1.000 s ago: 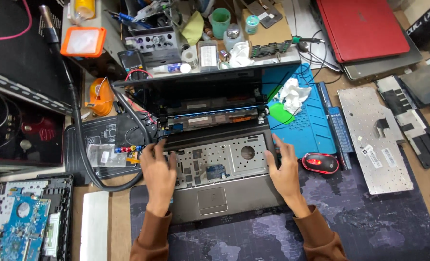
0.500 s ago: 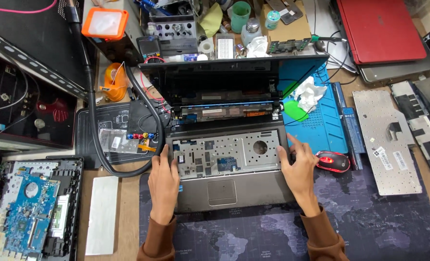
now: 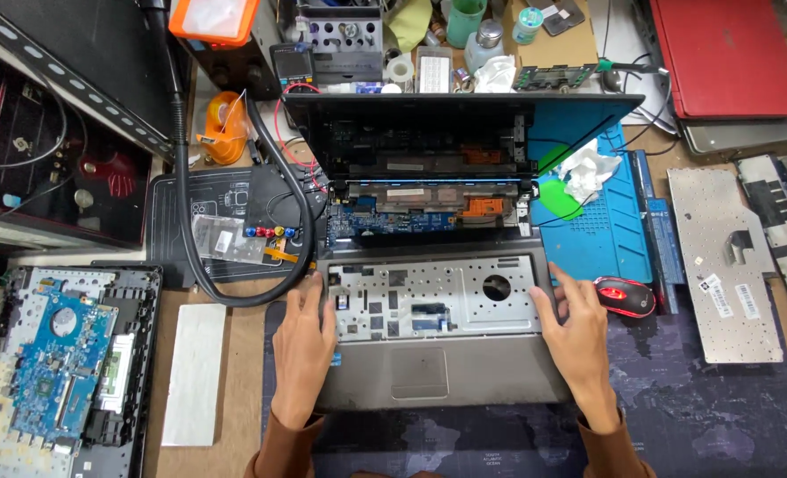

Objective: Installing a motherboard and keyboard into a laptop chassis during a repair process.

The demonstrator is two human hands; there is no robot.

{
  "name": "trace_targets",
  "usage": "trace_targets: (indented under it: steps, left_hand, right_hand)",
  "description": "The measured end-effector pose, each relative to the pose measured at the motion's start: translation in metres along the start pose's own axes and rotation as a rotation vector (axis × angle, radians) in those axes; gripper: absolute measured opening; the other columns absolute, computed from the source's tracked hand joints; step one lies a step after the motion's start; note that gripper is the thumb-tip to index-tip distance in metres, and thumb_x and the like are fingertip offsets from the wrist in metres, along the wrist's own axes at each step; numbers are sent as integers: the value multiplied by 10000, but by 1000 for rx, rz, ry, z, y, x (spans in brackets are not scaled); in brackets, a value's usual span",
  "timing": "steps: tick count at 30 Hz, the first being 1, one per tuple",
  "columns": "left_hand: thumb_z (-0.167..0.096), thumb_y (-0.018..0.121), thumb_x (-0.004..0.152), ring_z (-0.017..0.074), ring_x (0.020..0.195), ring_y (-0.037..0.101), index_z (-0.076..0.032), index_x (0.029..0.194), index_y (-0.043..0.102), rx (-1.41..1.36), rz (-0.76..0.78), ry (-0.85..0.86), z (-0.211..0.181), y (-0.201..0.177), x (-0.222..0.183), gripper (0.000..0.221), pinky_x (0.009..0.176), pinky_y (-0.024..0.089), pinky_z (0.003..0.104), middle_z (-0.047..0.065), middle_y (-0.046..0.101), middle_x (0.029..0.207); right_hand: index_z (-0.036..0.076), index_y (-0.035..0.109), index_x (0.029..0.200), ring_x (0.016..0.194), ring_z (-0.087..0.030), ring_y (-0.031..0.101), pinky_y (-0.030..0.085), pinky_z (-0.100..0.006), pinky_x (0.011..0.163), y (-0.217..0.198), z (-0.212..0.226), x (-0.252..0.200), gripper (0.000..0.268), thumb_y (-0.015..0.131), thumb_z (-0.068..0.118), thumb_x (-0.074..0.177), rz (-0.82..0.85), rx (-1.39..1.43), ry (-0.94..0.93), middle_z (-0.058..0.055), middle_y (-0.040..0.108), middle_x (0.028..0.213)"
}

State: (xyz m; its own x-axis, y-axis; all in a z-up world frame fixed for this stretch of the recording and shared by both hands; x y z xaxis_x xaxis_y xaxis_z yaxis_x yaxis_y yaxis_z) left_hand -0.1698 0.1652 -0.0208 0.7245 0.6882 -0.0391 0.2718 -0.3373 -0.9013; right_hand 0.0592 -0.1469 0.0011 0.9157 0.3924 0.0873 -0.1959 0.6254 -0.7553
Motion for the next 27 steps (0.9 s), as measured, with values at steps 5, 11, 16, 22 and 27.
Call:
trace_targets:
  steps: [5,11,16,22,27]
  left_hand:
    - [-240,515,1030,311,605,607,-106,1511,482,-12,18,11,0,-5,-14,501,478,452,432,123,547,1090]
    - [-223,511,1029,238,550,507,-124,1555,438,-52,59,-9,2,-11,-11,540,469,386,405,78,499,985]
    - [-199,513,1037,267,559,524,-99,1522,489,-13,-26,93,-15,-21,18,495,463,398,408,92,507,972]
    - [-146,553,1027,303,508,667,-59,1382,642,-56,-78,116,-27,-18,64,376,448,466,371,177,637,1036]
    - [-146,558,1017,295,472,643,-50,1363,657,-40,-104,160,-25,-2,90,372,425,453,380,185,639,1021]
  right_hand:
    - [42,615,1440,690,-176,467,450,-358,815,5,-10,-16,521,644,279,978,33,-12,36,-65,492,908]
    - [57,624,1431,669,-151,472,459,-332,793,10,-13,-21,531,683,277,952,15,-11,46,-41,503,888]
    - [59,546,1507,681,-173,464,435,-356,777,8,-2,2,589,655,282,973,42,-20,9,-52,507,875]
    - [134,667,1404,788,-352,694,547,-451,743,11,-10,40,458,729,245,964,-33,-44,-45,-159,603,933]
    - [161,678,1396,793,-279,684,546,-425,775,16,-10,65,433,709,270,977,6,-8,38,-121,616,978]
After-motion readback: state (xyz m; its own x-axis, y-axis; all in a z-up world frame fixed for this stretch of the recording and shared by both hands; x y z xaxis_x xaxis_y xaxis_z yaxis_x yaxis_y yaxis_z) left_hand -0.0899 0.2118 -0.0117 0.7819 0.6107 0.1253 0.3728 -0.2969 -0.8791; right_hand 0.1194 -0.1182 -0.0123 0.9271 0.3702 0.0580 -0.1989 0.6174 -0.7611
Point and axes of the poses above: each hand's wrist, its own x-axis towards the middle knuckle, its own y-axis out of the palm, z = x × y, the point moved 8 cm from there along x, towards the middle knuckle
